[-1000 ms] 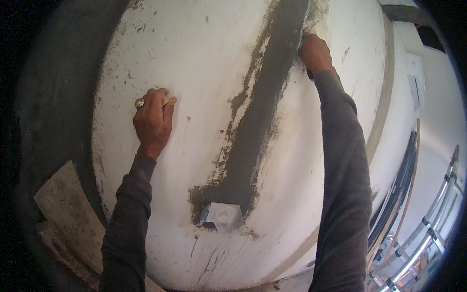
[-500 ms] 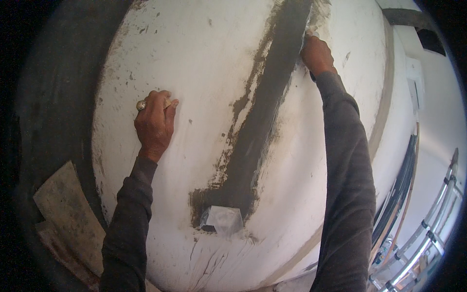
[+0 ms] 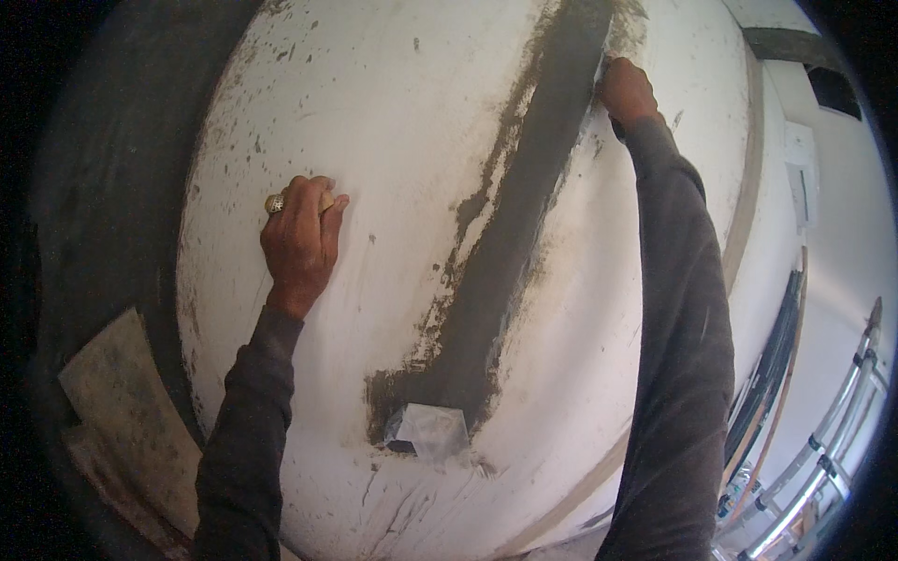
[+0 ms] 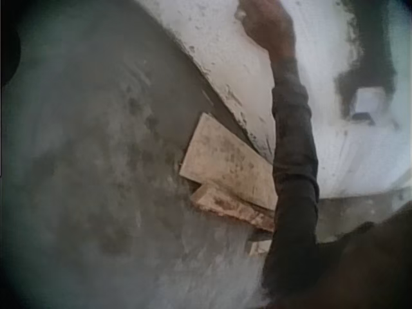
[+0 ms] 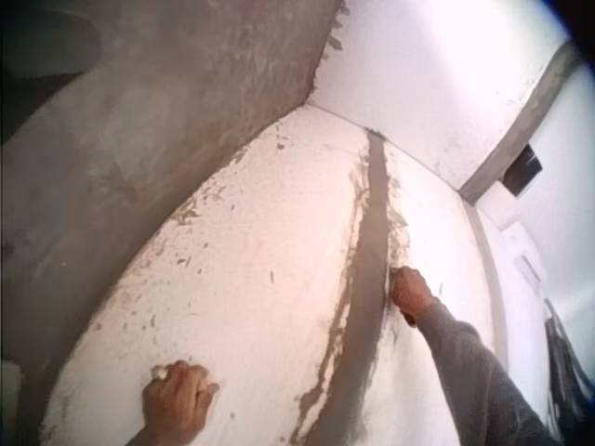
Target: The person applies plaster to a section of a wall using a putty knife.
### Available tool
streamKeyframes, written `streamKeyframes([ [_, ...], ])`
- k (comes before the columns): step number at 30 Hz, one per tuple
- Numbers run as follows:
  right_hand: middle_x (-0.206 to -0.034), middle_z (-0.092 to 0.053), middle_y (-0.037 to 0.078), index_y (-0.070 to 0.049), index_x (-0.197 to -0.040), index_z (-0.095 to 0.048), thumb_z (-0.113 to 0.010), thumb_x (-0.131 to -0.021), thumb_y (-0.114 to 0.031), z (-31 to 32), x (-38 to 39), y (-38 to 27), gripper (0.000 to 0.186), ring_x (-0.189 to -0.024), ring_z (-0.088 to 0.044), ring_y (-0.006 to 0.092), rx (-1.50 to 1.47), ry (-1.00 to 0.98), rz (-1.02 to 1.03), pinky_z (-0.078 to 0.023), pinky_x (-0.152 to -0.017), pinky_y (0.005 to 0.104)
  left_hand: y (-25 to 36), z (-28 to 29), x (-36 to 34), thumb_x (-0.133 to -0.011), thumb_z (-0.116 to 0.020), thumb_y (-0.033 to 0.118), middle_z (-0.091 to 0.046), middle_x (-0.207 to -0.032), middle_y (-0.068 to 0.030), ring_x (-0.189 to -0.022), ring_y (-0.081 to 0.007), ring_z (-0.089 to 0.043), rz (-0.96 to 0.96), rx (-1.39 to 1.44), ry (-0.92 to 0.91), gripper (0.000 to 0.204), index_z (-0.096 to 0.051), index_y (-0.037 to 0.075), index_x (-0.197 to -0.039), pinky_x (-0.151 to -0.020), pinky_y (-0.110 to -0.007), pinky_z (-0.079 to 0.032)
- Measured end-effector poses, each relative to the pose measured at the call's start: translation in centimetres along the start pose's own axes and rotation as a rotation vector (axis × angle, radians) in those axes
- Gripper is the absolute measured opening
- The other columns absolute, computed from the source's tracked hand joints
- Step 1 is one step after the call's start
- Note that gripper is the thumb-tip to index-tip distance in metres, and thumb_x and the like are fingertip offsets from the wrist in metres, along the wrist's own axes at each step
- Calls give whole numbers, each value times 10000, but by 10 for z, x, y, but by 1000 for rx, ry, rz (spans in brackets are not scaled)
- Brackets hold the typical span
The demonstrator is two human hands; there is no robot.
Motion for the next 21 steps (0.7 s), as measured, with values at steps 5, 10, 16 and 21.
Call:
streamKeyframes([
  [5,-1008,-684,283,35,-1038,-651,-660,-846,-190,-6,-4,7,296,-1011,-660,438,-23,10,16,-533,-868,485,-3,-1,5,-905,-691,135,-606,-896,-85,-751,-243,-633,36,14,-38,180,-597,47,-1032,-626,-363,-515],
  [10,-1016,-682,291,45,-1032,-653,-645,-850,-187,-4,11,-4,295,-1004,-663,440,-24,58,14,-534,-873,475,-1,1,2,-906,-687,142,-603,-898,-80,-750,-241,-632,10,1,-17,185,-600,47,-1039,-629,-363,-515],
  [16,-1010,-685,283,33,-1062,-651,-619,-867,-166,-1,-20,6,280,-975,-670,446,-2,-42,33,-534,-866,486,1,2,3,-857,-743,163,-600,-883,-93,-757,-266,-638,41,33,-30,235,-605,50,-1010,-608,-365,-523],
  [21,-971,-693,264,0,-1044,-667,-600,-867,-150,-2,-4,-5,242,-955,-678,434,-58,32,9,-539,-842,494,-5,3,2,-874,-722,153,-603,-885,-97,-757,-259,-633,16,14,-21,214,-608,43,-1017,-614,-368,-516],
])
Point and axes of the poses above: each hand's wrist, its own x-axis away from the middle knuckle, its own z-axis out of the back of the hand, y = z × x, the point moved 9 cm from there along -x, towards the middle knuckle
